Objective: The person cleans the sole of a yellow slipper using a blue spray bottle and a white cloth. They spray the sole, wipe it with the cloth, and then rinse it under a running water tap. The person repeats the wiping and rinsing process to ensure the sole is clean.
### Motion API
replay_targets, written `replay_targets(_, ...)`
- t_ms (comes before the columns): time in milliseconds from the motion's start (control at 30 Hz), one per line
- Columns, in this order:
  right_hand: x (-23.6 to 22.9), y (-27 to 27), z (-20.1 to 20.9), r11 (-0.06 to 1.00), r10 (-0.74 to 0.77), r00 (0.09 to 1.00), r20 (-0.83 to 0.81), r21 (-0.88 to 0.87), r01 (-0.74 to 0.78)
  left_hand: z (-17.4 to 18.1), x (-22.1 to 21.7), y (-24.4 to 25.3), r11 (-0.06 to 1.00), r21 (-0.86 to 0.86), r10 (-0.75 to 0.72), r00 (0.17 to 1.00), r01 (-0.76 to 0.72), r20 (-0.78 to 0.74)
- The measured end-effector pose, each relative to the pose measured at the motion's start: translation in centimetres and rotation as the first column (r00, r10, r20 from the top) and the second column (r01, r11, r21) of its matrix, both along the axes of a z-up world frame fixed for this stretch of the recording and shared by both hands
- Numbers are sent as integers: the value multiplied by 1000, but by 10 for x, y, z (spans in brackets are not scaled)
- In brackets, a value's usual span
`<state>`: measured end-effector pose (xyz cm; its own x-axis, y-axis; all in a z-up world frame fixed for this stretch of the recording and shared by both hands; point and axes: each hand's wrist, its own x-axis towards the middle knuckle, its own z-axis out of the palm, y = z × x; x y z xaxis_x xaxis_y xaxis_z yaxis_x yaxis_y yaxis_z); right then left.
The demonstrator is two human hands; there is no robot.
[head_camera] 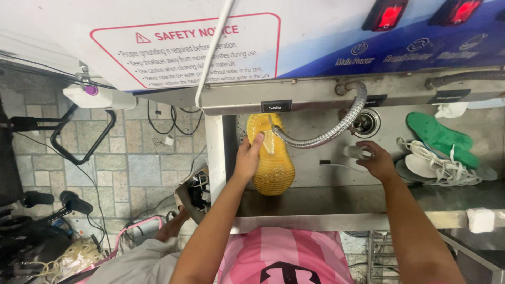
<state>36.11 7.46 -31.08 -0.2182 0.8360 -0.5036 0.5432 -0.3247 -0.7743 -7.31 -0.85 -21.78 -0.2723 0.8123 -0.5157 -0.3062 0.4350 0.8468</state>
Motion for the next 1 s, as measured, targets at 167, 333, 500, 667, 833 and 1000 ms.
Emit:
replay_targets(167,-7,-4,28,981,140,974,178,109,-161,2,-9,-1,1000,-4,-3,999,3,-40)
replay_targets(333,-59,-11,115,919,57,813,580,286,-269,10,-17,4,998,-50,-40,993,35,-109)
replay_targets(500,-225,-14,124,999,-22,911,-411,20,33,17,-22,16,999,-4,-40,999,40,-32)
replay_targets(667,-308,24,129,962,-47,896,-442,-263,-79,33,-34,31,985,-105,-157,970,139,-187)
replay_targets(833,-309,34,95,968,-145,811,-567,-252,-3,13,-42,63,992,125,-16,998,25,-69)
replay_targets(1000,-298,33,68,951,-265,751,-605,-291,102,-22,-35,86,999,10,-40,996,40,84)
